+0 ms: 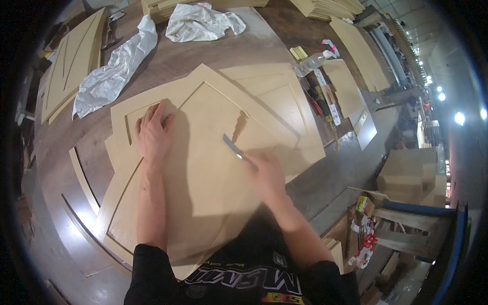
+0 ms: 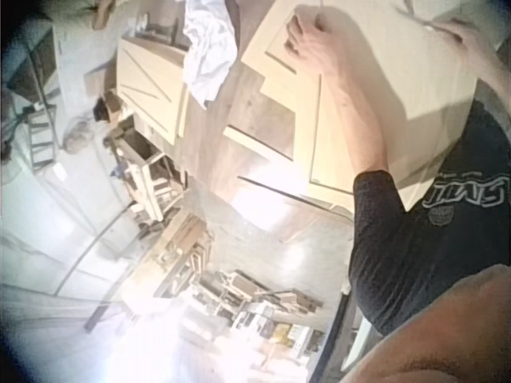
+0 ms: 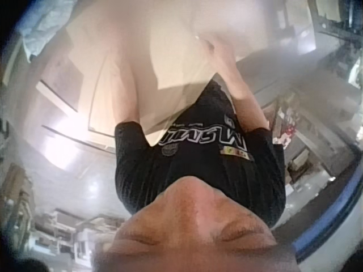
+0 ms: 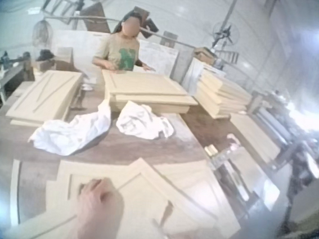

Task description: The person uses a utility knife to scrape away excess material from the surface and edges of a wooden cabinet panel, then wipes the area with a cloth.

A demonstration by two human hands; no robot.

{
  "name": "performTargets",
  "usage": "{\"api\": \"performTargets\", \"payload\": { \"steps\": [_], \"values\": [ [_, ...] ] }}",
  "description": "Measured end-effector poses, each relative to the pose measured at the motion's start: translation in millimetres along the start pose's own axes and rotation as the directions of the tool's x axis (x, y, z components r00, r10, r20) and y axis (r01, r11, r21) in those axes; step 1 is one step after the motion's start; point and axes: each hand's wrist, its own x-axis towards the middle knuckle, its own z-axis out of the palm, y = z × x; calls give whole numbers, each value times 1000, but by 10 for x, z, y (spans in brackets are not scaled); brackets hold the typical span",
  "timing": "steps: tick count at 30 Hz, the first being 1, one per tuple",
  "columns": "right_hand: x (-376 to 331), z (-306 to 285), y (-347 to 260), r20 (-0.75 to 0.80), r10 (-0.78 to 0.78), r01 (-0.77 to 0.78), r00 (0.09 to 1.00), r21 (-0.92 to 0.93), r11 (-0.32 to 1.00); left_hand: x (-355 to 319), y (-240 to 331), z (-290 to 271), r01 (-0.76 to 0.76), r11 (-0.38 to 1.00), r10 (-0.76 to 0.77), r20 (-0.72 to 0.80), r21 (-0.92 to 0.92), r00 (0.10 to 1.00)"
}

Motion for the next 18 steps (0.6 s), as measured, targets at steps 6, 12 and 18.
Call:
{"api": "performTargets", "payload": {
  "steps": [6,12,18],
  "values": [
    [171,-86,-31,44,34,-34,998,-1,999,21,59,-13,-10,1000,10,-4,-11,1000],
    [-46,-50,-64,78,72,-71,994,-18,997,22,6,51,-6,999,4,-37,-31,999],
    [63,-60,-84,43,78,-79,996,29,996,18,27,8,-11,1000,11,-42,-16,999]
  ]
}}
